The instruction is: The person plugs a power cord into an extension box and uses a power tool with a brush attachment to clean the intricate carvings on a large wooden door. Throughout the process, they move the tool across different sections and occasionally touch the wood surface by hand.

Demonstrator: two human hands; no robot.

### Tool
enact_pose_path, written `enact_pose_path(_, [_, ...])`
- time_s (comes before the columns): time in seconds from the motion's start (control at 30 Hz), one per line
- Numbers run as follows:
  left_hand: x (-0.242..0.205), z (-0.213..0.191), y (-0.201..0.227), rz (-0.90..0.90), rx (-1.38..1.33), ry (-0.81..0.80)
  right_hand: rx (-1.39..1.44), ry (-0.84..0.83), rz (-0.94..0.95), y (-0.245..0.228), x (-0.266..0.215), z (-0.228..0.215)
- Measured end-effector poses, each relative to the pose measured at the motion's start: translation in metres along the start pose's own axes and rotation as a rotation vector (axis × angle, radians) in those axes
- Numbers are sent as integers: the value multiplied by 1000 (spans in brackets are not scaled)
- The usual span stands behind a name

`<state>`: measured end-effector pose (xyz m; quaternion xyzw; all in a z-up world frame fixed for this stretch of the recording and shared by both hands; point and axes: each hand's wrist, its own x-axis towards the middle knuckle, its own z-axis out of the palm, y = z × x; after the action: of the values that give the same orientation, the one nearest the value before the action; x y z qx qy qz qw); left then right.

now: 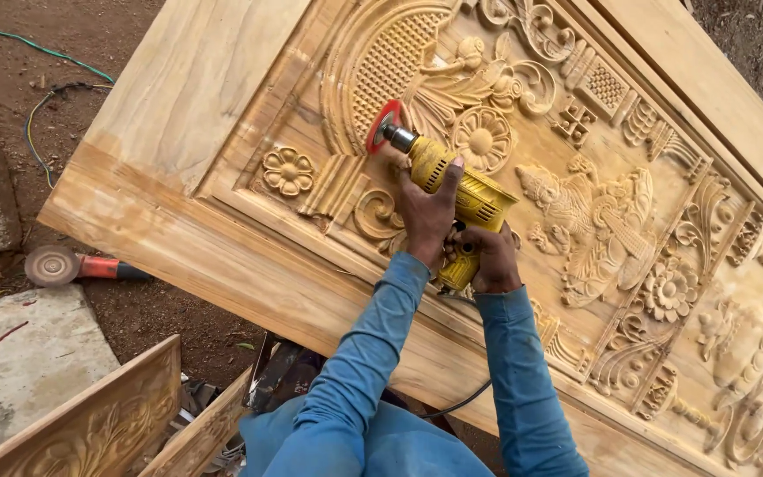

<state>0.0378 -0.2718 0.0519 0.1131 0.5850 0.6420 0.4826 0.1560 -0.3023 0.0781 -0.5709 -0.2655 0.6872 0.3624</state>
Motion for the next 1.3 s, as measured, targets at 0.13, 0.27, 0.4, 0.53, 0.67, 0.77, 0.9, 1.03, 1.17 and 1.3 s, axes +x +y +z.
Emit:
enact_pose_path(0.13, [13,11,-10,15,38,33,-3,-24,-6,-9,16,1])
enact_pose_path(0.27, [25,25,-14,-38,132,33,13,7,-4,-7,39,-23])
enact_pose_path(0.4, [20,21,-11,-57,155,-3,51,-20,24,-4,41,-24])
enact_pose_path(0.53, [-1,12,-17,-55,160,-5,37,4,20,-7,4,-11])
enact_pose_path(0.67, [-25,7,-18,-53,189,-20,102,68,105,19,-16,-34])
enact_pose_path(0.77, [-29,9,-15,-63,188,-64,190,89,131,24,-24,-36])
enact_pose_path(0.9, [-26,25,-20,-71,108,-129,139,131,-68,4,-27,-24])
enact_pose_path(1.03, [-18,36,-28,-75,112,-155,172,148,-33,-7,-20,-26])
enact_pose_path(1.17, [3,37,-33,-43,319,-119,239,140,-12,5,1,-28])
enact_pose_path(1.3, [36,44,-21,-29,349,-151,248,110,-51,-4,32,-16])
